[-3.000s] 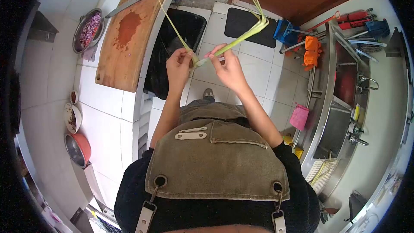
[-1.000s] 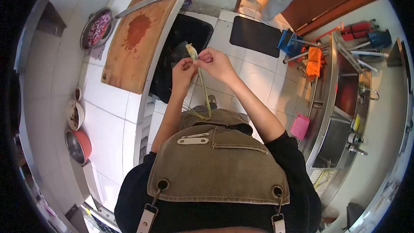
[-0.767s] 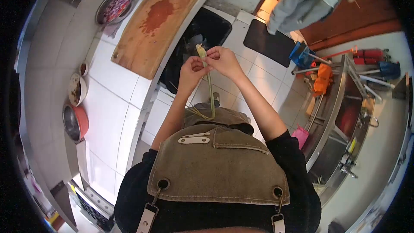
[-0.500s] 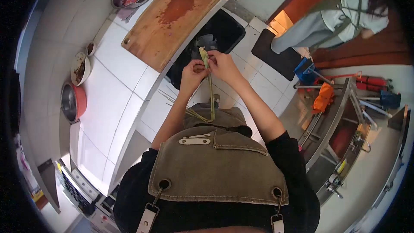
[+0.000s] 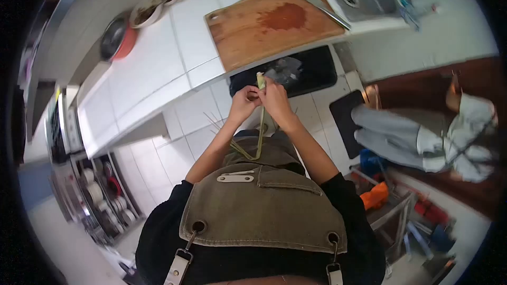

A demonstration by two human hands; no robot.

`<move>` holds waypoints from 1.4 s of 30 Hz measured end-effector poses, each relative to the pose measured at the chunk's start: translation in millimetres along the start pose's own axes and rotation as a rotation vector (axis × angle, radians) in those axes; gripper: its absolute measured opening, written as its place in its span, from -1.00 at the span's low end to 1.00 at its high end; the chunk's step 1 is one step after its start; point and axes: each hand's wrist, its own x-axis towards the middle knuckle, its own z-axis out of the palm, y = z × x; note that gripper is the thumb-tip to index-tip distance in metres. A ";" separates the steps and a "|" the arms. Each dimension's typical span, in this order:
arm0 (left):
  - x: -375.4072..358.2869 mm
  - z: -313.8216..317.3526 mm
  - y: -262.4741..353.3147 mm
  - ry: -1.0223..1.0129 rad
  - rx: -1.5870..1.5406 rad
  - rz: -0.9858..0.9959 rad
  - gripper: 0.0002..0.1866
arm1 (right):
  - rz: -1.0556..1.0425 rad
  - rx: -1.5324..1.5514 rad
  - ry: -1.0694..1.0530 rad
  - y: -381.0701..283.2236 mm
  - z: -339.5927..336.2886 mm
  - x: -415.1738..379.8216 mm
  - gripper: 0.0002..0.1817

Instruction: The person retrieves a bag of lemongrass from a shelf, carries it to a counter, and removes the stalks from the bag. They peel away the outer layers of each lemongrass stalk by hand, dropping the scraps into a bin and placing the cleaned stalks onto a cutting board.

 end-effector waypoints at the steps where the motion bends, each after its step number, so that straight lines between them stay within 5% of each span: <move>1: -4.3 2.2 -4.2 0.054 -0.003 -0.010 -0.78 | -0.006 0.016 -0.028 1.1 1.8 0.2 -0.62; 14: -54.2 10.5 -20.0 0.322 -0.541 -0.122 -0.79 | -0.244 0.109 -0.408 -5.9 19.7 -5.9 -0.61; 23: -42.8 13.6 -23.0 0.315 -0.536 -0.190 -0.82 | -0.390 0.070 -0.501 14.0 19.2 12.8 -0.72; 33: -31.3 -14.3 -14.2 0.158 -0.318 -0.144 -0.82 | -0.321 -0.026 -0.562 7.6 33.0 38.6 -0.84; 38: -31.5 -24.4 -7.5 0.097 -0.348 -0.220 -0.84 | -0.341 0.010 -0.607 17.4 32.6 45.8 -0.79; 42: -39.2 -30.3 -4.5 0.108 -0.433 -0.314 -0.86 | -0.166 0.250 -0.740 31.0 49.9 41.7 -0.69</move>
